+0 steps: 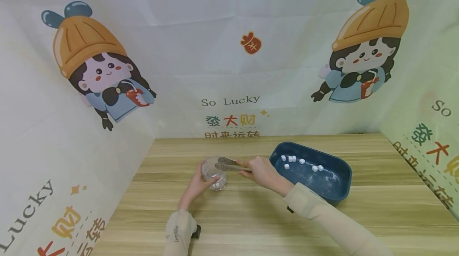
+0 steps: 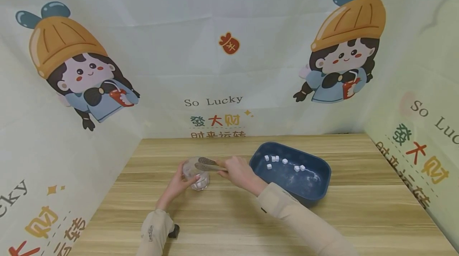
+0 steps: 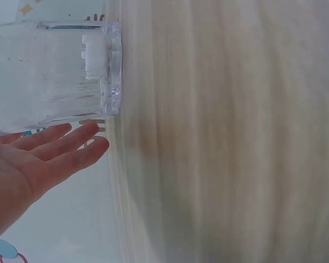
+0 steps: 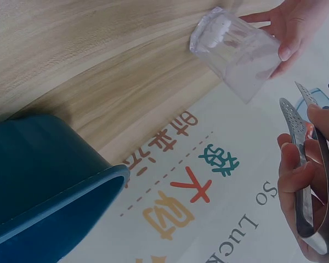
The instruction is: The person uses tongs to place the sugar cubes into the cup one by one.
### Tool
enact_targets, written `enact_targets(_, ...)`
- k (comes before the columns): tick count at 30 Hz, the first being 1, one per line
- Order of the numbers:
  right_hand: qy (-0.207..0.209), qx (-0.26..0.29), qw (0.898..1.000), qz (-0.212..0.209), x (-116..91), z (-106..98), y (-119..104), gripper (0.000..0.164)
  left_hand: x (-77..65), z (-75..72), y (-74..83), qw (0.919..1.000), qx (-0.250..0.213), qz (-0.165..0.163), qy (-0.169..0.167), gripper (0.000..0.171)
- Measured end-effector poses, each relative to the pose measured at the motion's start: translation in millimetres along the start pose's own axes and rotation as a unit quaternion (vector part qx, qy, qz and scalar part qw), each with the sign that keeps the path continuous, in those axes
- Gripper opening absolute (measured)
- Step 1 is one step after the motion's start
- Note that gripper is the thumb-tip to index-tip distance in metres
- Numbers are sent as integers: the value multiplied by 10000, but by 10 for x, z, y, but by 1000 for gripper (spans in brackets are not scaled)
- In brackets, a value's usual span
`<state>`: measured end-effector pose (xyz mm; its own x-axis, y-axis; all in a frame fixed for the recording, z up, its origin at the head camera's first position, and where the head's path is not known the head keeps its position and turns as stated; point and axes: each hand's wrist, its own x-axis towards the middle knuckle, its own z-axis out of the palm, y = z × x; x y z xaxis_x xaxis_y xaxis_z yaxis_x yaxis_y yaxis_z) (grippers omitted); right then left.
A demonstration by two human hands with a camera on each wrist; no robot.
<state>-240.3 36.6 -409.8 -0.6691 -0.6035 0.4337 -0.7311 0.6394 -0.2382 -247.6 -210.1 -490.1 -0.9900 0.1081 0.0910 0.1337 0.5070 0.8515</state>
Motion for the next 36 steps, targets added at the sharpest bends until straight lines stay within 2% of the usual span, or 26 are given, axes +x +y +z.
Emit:
enact_targets(6,46,-146,9999,-16,-22,15,17,33,1,11,-3,9998,64,103,163,83)
enact_targets(13,-6,-44,10000,80,-58,-14,31,35,19,29,-11,9994,131,153,271,77)
enact_targets(21,-43,-40,9996,292,-123,-71,99,36,22,32,-11,9995,159,133,222,77)
enact_targets(31,115,-6,9996,248,-223,-156,207,35,1,19,-13,9998,-44,56,186,82)
enact_targets(36,159,-37,9996,210,-278,-191,260,36,2,24,-5,9998,65,61,203,80)
